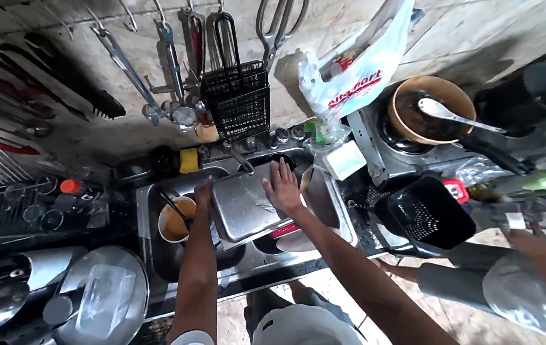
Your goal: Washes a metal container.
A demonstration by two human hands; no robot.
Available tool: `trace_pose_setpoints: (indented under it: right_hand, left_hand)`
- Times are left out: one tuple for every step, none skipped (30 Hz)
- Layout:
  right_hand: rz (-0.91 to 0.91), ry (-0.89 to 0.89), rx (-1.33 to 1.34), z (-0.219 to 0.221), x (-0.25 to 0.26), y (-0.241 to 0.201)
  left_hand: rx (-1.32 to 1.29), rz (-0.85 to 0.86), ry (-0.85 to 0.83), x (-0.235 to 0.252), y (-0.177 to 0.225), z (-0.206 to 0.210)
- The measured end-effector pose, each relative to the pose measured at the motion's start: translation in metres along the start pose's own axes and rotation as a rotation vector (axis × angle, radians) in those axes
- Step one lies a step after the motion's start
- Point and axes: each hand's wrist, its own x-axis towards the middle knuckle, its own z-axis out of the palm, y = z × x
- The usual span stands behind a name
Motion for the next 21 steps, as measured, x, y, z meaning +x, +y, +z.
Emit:
trace_pose_setpoints:
  right_hand:
    - [-0.037,0.027,-0.047,0.006,0.005,-0.01]
    - [-0.099,0.029,-0.059,0.012,0.008,-0.022]
    - [-0.161,0.005,-0.042,0.015,0.01,-0.033]
    - [-0.21,-0.007,-0.002,0.019,0.011,-0.037]
    - [-0.234,-0.008,0.033,0.02,0.013,-0.036]
    - [-0.223,0.006,0.044,0.02,0.013,-0.029]
    - [-0.166,0.024,0.031,0.019,0.012,-0.018]
    - [-0.081,0.054,0.01,0.019,0.011,-0.005]
    - [0.003,0.085,-0.002,0.022,0.008,0.004]
    - [0.063,0.11,-0.012,0.027,0.001,0.005]
    - [0.066,0.124,-0.014,0.032,-0.008,-0.002]
    - [0.025,0.109,-0.002,0.034,-0.018,-0.012]
    - [-0.044,0.07,0.019,0.034,-0.027,-0.025]
    - [-0.134,0.019,0.042,0.032,-0.033,-0.036]
    - [-0.237,-0.017,0.063,0.03,-0.036,-0.042]
    - [-0.317,-0.036,0.081,0.027,-0.036,-0.042]
    - [-0.34,-0.019,0.098,0.025,-0.033,-0.036]
    - [-0.308,0.026,0.109,0.025,-0.03,-0.025]
    - [-0.22,0.066,0.112,0.026,-0.028,-0.012]
    - [-0.107,0.083,0.112,0.027,-0.024,0.001]
    - [-0.014,0.085,0.1,0.028,-0.02,0.012]
  left_hand:
    - [0.018,-0.004,0.026,-0.001,0.005,0.002]
    - [0.03,-0.008,0.043,-0.003,0.01,0.005]
    - [0.037,-0.006,0.047,-0.003,0.015,0.007]
    - [0.03,0.004,0.046,-0.003,0.018,0.01]
    - [0.025,0.018,0.047,-0.003,0.02,0.013]
    - [0.027,0.029,0.054,-0.002,0.023,0.015]
    - [0.034,0.032,0.059,-0.003,0.026,0.017]
    - [0.037,0.027,0.067,-0.002,0.03,0.02]
    - [0.038,0.022,0.074,-0.003,0.032,0.023]
    - [0.037,0.022,0.084,-0.002,0.032,0.027]
    - [0.047,0.022,0.085,-0.001,0.032,0.032]
    - [0.068,0.029,0.08,0.0,0.032,0.038]
    - [0.104,0.039,0.061,0.002,0.033,0.043]
    - [0.14,0.051,0.037,0.003,0.034,0.046]
    - [0.157,0.058,0.022,0.003,0.035,0.048]
    - [0.164,0.067,0.014,0.004,0.034,0.05]
    - [0.159,0.078,0.001,0.004,0.035,0.051]
    - [0.145,0.091,-0.004,0.004,0.034,0.052]
    - [0.126,0.093,-0.01,0.005,0.032,0.052]
    - [0.107,0.098,-0.007,0.005,0.03,0.053]
    - [0.096,0.102,-0.004,0.004,0.029,0.054]
